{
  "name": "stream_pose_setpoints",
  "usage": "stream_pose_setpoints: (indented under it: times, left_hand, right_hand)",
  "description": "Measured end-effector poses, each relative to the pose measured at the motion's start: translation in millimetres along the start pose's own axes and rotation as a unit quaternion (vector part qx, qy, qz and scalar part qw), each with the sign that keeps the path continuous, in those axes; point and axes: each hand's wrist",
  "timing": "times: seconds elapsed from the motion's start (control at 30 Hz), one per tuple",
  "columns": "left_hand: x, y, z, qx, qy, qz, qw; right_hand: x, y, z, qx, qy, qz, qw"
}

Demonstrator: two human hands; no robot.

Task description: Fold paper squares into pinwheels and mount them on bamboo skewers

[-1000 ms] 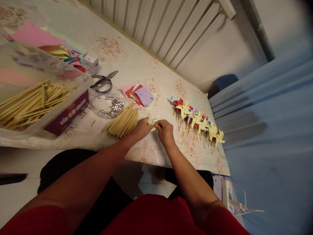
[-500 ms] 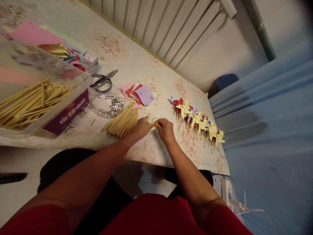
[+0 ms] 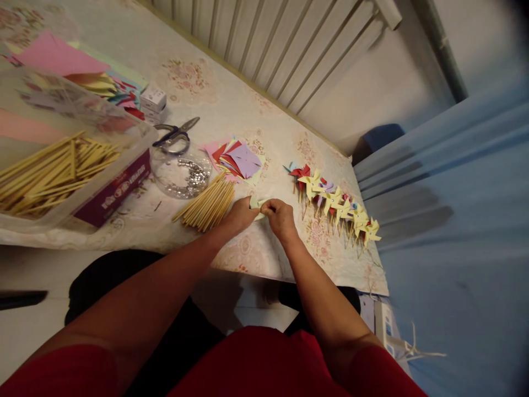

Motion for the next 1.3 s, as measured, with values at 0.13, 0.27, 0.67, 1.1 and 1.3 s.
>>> stream_pose_setpoints:
  times: [0.13, 0.27, 0.67, 1.1, 1.3]
  left_hand:
    - [1.4, -1.0, 2.4, 0.001, 0.005, 0.005, 1.000]
    - [1.3, -1.4, 1.6, 0.025, 0.018, 0.001, 1.000]
    - [2.7, -1.0, 3.9, -0.012, -0.036, 0.012, 0.999]
    - [1.9, -2.4, 1.4, 0.015, -0.026, 0.011, 0.999]
    - [2.9, -0.8, 0.6, 0.017, -0.038, 0.023, 0.999]
  right_hand:
    - [-0.3, -0.8, 3.6, -0.007, 0.002, -0.002, 1.000]
    - [1.7, -0.7, 3.7, 0.006, -0.018, 0.004, 1.000]
    - [10.2, 0.8, -2.3, 0.089, -0.043, 0.001, 0.995]
    - [10.0, 3.8, -1.8, 0.117, -0.073, 0.008, 0.990]
    - [7.0, 3.5, -3.1, 0.079, -0.043, 0.015, 0.996]
Point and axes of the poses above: each hand's wrist, its own x-axis away from the middle knuckle, its own y-axis out of the palm, z = x × y, and after that the axes turned 11 degrees about -z, right-handed
